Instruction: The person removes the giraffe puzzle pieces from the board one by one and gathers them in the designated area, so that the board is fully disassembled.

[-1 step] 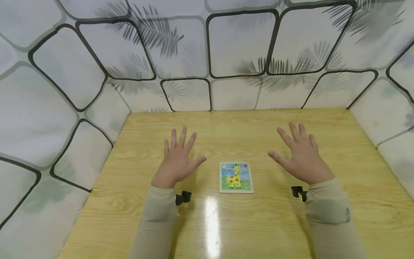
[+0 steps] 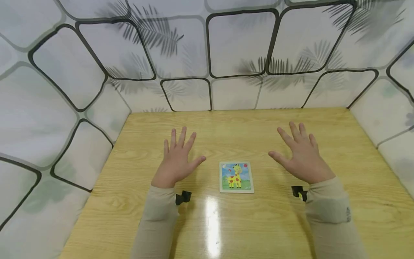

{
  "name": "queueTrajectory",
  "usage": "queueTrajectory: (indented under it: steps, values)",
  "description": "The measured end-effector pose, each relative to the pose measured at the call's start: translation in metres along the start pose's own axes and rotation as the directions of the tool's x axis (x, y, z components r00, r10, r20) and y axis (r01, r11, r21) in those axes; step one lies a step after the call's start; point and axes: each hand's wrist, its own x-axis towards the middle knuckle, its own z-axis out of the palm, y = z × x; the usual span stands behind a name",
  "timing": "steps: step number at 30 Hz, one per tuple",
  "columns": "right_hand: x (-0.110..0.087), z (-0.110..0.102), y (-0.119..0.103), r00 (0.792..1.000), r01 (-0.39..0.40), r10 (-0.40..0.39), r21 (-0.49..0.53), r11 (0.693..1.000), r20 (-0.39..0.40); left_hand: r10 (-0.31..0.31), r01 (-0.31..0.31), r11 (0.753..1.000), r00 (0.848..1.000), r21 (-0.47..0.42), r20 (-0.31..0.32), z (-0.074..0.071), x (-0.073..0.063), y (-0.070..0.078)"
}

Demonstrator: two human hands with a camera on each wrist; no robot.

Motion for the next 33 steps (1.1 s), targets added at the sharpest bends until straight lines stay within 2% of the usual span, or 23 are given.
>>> queueTrajectory:
  steps: [7,14,17,20,23,27,30,33]
  values:
    - [-0.001,-0.001,0.005,1.000,-0.006,0.006,0.013,1.000,-0.008,0.011,-0.010,1.000,1.000,-0.020,0.006,0.000,0.002,0.002]
    - [0.001,-0.005,0.006,1.000,-0.011,0.011,0.027,1.000,0.003,0.022,-0.022,1.000,0.999,-0.014,0.046,0.000,0.002,0.002]
    - [-0.001,-0.002,0.007,0.999,-0.029,0.028,0.043,0.999,0.021,0.050,-0.049,0.998,0.998,-0.026,0.044,0.005,0.002,0.001]
    - [-0.002,0.005,0.007,0.996,-0.058,0.053,0.071,0.996,0.070,0.099,-0.096,0.994,0.994,-0.049,0.056,0.017,0.003,0.004]
    - [0.001,0.019,0.003,0.987,-0.075,0.060,0.101,0.992,0.148,0.169,-0.163,0.985,0.978,-0.057,0.125,0.036,0.007,0.013]
    - [0.018,0.047,-0.009,0.971,-0.021,-0.004,0.104,0.994,0.240,0.269,-0.275,0.961,0.937,-0.002,0.223,0.063,0.017,0.030]
    - [0.035,0.068,-0.020,0.946,0.035,-0.061,0.088,0.996,0.319,0.302,-0.327,0.944,0.917,0.056,0.261,0.076,0.023,0.041]
    - [0.048,0.084,-0.028,0.916,0.053,-0.074,0.066,0.996,0.393,0.305,-0.343,0.935,0.908,0.089,0.288,0.083,0.024,0.045]
